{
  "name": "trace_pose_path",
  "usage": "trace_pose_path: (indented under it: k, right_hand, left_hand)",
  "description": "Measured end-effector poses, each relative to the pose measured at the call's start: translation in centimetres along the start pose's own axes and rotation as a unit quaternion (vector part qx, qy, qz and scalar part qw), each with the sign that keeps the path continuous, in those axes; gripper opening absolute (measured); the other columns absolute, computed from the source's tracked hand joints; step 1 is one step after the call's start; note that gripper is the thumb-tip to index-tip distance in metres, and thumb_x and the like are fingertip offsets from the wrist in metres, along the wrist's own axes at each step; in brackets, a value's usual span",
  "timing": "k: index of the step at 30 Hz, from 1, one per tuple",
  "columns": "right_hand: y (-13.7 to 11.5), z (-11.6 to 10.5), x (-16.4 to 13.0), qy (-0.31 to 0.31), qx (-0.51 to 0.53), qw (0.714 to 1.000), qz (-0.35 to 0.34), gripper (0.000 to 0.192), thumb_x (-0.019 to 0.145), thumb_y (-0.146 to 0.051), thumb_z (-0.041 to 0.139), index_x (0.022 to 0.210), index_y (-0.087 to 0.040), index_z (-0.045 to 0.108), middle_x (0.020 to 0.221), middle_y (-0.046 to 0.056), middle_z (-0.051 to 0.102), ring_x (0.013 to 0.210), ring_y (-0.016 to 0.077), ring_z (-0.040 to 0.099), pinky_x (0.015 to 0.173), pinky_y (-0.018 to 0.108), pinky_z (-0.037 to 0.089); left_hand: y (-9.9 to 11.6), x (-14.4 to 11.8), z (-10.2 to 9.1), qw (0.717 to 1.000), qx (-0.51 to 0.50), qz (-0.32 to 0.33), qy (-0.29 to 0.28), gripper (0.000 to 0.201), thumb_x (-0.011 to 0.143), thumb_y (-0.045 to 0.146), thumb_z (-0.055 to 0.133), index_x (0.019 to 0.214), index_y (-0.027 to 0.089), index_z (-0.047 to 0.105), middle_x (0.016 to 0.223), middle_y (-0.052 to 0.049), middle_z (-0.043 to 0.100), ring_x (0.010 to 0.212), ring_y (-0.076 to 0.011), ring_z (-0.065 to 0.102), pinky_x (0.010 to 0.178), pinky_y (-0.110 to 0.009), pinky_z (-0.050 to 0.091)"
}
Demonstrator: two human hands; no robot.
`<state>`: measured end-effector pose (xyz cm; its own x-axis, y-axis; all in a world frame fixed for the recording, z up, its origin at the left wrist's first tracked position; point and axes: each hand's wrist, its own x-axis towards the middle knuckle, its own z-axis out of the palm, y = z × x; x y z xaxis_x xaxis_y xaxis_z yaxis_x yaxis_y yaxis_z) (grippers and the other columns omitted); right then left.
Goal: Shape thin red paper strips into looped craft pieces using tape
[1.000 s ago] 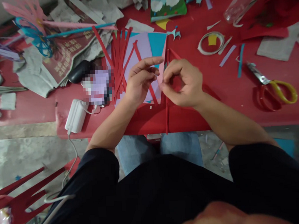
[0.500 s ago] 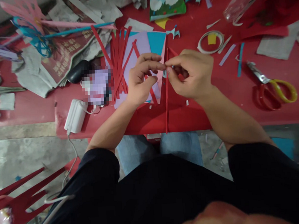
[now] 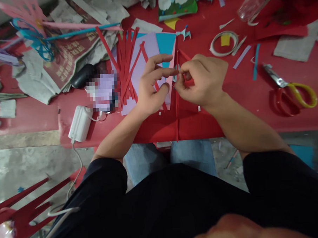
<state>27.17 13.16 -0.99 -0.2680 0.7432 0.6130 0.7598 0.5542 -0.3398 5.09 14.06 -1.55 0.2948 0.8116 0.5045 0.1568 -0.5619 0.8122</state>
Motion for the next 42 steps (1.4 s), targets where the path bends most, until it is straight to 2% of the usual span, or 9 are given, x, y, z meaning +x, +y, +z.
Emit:
trace_pose_path:
  k: [3,6,12,16,19,27,34,39,42]
  right_hand:
    - [0.1,0.3,-0.1,0.012,0.040,0.999,0.016,0.018,0.106,-0.041,0.062,0.103,-0.029,0.075,0.087,0.006,0.074,0.083,0.0287,0.073,0.082,0.049,0.064]
    - [0.4,0.5,-0.1,0.011,0.070,0.997,0.027,0.016,0.102,-0.043,0.067,0.100,-0.029,0.074,0.086,0.005,0.073,0.081,0.0282,0.072,0.082,0.049,0.065]
    - [0.5,0.3,-0.1,-0.017,0.125,0.990,0.055,0.016,0.104,-0.043,0.067,0.102,-0.029,0.074,0.092,0.007,0.073,0.092,0.0307,0.074,0.086,0.050,0.066]
    - [0.2,0.3,0.0,0.028,0.160,0.982,0.094,0.031,0.108,-0.053,0.066,0.128,-0.031,0.073,0.099,0.009,0.076,0.102,0.0328,0.077,0.093,0.051,0.066]
    - [0.0,0.6,0.1,0.054,0.190,0.975,0.099,0.047,0.110,-0.060,0.062,0.146,-0.031,0.067,0.099,0.008,0.076,0.106,0.0337,0.078,0.095,0.051,0.065]
    - [-0.6,0.9,0.0,0.036,0.159,0.982,0.092,0.035,0.115,-0.058,0.056,0.119,-0.032,0.079,0.098,0.008,0.080,0.096,0.0306,0.078,0.093,0.052,0.067]
    - [0.0,1.3,0.2,0.045,0.112,0.992,0.048,0.027,0.113,-0.049,0.060,0.102,-0.029,0.075,0.087,0.005,0.077,0.082,0.0267,0.077,0.086,0.048,0.064]
    - [-2.0,0.8,0.0,0.036,0.129,0.991,-0.013,0.023,0.109,-0.044,0.060,0.094,-0.030,0.070,0.078,0.001,0.075,0.067,0.0207,0.069,0.070,0.041,0.058]
    - [-2.6,0.9,0.2,0.065,0.194,0.978,0.033,0.030,0.113,-0.053,0.057,0.099,-0.030,0.069,0.081,0.000,0.075,0.064,0.0196,0.065,0.065,0.040,0.057]
  left_hand:
    - [2.2,-0.1,0.1,0.997,-0.030,-0.075,0.001,0.026,0.091,0.025,0.071,0.114,0.032,0.084,0.160,-0.004,0.063,0.145,-0.0342,0.066,0.115,-0.053,0.060]
    - [3.1,-0.1,0.3,0.990,-0.060,-0.131,0.008,0.029,0.084,0.020,0.074,0.111,0.030,0.083,0.160,-0.004,0.063,0.156,-0.0384,0.058,0.119,-0.055,0.059]
    - [2.7,-0.1,0.5,0.981,-0.081,-0.173,0.030,0.036,0.079,0.012,0.072,0.110,0.028,0.081,0.161,-0.006,0.064,0.146,-0.0355,0.064,0.119,-0.053,0.057]
    - [3.0,0.2,0.2,0.984,-0.088,-0.154,0.019,0.052,0.075,0.014,0.074,0.122,0.035,0.083,0.175,0.001,0.055,0.135,-0.0295,0.069,0.111,-0.045,0.060]
    - [2.9,0.3,-0.1,0.980,-0.117,-0.159,0.030,0.053,0.075,0.017,0.075,0.123,0.039,0.085,0.177,0.006,0.053,0.127,-0.0250,0.071,0.106,-0.041,0.061]
    - [2.5,0.4,0.0,0.966,-0.153,-0.207,0.026,0.045,0.076,0.020,0.077,0.117,0.037,0.086,0.158,0.001,0.069,0.124,-0.0242,0.072,0.100,-0.038,0.062]
    - [1.5,0.3,0.3,0.955,-0.181,-0.233,0.028,0.035,0.077,0.024,0.078,0.110,0.033,0.085,0.132,-0.005,0.078,0.126,-0.0260,0.073,0.098,-0.037,0.063]
    - [0.4,1.0,0.0,0.957,-0.195,-0.211,0.022,0.044,0.077,0.034,0.079,0.121,0.037,0.081,0.137,0.000,0.080,0.132,-0.0267,0.071,0.093,-0.035,0.063]
    - [0.2,1.4,-0.4,0.946,-0.230,-0.222,0.063,0.059,0.073,0.030,0.076,0.132,0.038,0.078,0.156,0.003,0.073,0.124,-0.0244,0.072,0.091,-0.034,0.062]
